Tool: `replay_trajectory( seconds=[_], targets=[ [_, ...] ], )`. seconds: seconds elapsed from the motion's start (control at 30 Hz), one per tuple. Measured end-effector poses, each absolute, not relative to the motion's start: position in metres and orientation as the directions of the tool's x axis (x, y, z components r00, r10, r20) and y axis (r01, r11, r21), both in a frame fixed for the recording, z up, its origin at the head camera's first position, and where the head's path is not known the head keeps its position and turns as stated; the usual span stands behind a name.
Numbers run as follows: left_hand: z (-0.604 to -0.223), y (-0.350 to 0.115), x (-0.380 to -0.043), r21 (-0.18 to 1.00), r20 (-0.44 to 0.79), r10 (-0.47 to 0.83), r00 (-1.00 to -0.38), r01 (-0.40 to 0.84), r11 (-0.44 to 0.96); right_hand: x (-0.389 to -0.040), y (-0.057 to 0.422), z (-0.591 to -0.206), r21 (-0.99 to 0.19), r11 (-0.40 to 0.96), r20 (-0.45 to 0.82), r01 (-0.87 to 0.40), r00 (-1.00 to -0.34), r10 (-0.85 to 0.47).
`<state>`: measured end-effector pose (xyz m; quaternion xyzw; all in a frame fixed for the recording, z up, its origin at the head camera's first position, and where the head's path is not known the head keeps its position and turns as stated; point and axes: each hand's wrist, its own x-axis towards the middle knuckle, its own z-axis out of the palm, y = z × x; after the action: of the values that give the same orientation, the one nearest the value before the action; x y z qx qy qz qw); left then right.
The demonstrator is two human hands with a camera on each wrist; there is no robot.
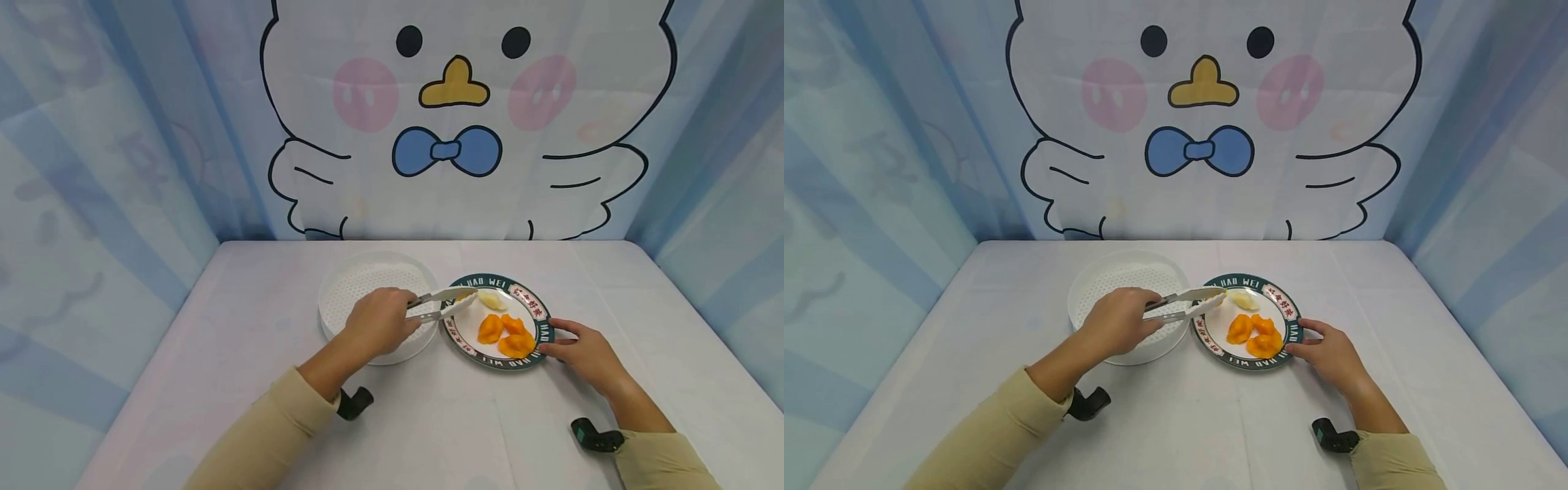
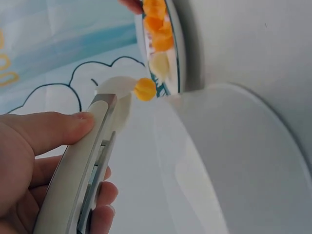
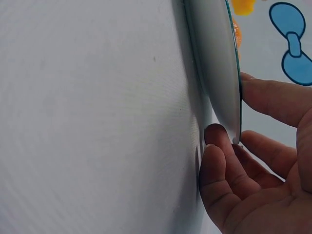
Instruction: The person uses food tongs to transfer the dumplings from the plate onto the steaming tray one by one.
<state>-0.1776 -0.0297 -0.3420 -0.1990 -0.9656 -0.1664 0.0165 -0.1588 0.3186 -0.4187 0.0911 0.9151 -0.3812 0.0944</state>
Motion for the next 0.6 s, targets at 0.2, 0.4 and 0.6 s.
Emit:
replay_trajectory(
  seconds=[0.2,0.4,0.6],
  targets=[
    [-0.334,-0.049,-0.179,0.356,0.121,0.333,-0.935,0.355,0.865,-0.160,0.319,-0.419,-0.675,0.695,-0.249,0.249,-0.963,0.102],
    [-0.330,-0.073,-0.186,0.362,0.112,0.272,-0.956,0.294,0.885,-0.160,0.319,-0.419,-0.676,0.694,-0.250,0.250,-0.963,0.103],
    [-0.332,-0.099,-0.196,0.379,0.104,0.230,-0.968,0.253,0.890,-0.159,0.319,-0.419,-0.670,0.704,-0.243,0.238,-0.965,0.095]
  ],
)
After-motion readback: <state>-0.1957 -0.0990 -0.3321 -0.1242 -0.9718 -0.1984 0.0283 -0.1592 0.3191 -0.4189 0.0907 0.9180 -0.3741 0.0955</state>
